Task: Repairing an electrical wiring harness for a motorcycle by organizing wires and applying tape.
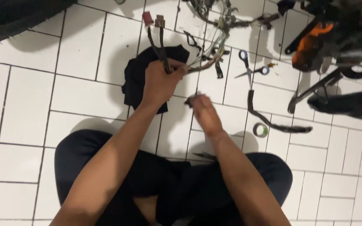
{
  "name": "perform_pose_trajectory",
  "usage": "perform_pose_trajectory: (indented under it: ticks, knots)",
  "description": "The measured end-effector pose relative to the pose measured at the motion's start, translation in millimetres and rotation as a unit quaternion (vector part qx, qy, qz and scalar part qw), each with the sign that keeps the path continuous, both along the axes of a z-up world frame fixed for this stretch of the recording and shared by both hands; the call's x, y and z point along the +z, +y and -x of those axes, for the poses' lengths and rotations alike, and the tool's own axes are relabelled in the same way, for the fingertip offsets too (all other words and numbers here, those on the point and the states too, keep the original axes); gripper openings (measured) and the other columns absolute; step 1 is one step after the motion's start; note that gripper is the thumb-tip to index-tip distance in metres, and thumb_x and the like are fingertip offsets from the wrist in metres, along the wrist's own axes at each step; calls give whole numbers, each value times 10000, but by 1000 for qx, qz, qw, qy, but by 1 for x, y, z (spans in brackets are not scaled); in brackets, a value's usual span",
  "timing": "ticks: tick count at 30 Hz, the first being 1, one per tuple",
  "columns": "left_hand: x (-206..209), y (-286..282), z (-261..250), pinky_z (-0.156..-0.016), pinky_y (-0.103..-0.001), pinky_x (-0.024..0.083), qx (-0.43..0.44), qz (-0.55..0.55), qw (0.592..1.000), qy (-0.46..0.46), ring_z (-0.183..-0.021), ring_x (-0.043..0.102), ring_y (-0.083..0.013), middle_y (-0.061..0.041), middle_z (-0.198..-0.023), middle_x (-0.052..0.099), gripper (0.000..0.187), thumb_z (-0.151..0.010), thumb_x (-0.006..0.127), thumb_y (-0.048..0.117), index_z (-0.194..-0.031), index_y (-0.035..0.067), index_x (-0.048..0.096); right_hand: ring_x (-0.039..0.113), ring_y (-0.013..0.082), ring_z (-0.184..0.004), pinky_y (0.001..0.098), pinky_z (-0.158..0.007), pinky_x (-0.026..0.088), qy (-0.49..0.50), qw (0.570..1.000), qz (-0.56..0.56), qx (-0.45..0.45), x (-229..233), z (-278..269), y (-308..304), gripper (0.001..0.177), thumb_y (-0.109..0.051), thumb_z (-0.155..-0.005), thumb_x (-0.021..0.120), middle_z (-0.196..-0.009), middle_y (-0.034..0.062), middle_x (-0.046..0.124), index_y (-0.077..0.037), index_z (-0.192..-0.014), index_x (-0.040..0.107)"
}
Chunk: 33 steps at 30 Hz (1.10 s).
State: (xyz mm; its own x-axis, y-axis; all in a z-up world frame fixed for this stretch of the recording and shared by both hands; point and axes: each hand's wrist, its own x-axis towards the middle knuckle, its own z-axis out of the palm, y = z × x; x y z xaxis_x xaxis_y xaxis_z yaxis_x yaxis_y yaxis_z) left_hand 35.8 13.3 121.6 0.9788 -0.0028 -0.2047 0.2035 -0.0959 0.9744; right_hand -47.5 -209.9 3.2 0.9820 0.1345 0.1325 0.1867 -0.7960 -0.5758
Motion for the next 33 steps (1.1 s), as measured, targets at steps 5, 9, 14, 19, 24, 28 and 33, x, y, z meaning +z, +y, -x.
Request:
perform_pose_trajectory:
  ticks: [5,9,14,19,24,28,33]
  knots:
    - [1,6,-8,-514,-274,463,9,24,999,21,-565,587,-55,-3,-638,691,165,-862,790,192,-933,44,811,578,282,-966,435,-852,499,-83,993,61,-58,-29,-106,-35,173,66,-937,584,-1004,120,631,-70,-1008,663]
    - [-3,8,-9,-520,-269,458,9,47,998,35,-573,579,-52,5,-650,694,177,-866,789,203,-942,44,807,502,144,-879,299,-790,438,162,867,-445,-156,-21,-84,-19,91,-124,-1071,469,-992,28,523,-64,-1086,535]
    - [-13,11,-19,-549,-246,488,12,64,998,16,-600,606,-34,12,-668,714,157,-856,785,168,-943,39,807,507,99,-767,249,-692,442,403,748,-520,-88,-28,-51,-1,162,-182,-1027,485,-951,-10,568,-145,-1130,605]
    - [-10,11,-21,-529,-259,454,1,79,996,48,-586,567,-42,-9,-659,695,141,-869,780,154,-943,38,807,607,315,-890,387,-774,502,-67,992,82,76,1,-139,-11,82,-26,-950,594,-971,137,650,-53,-1014,637]
    - [-9,13,-19,-548,-254,474,3,80,996,38,-605,595,-43,-4,-689,716,146,-865,786,162,-930,33,804,626,377,-932,446,-825,521,40,990,69,116,58,-65,-25,127,-33,-934,655,-1016,189,648,6,-1055,656]
    - [-11,11,-16,-570,-253,495,-4,79,996,29,-617,615,-53,-4,-700,725,159,-872,781,175,-951,38,796,673,362,-1042,403,-928,555,46,974,118,188,58,-34,-53,191,-35,-913,636,-1137,171,697,-25,-1099,683]
    - [-17,11,-14,-564,-265,477,-12,84,996,28,-614,594,-66,-13,-696,716,166,-878,780,177,-971,41,795,592,230,-821,327,-726,497,56,986,-47,-150,91,-61,-18,172,-143,-1042,644,-997,128,661,-18,-1143,705]
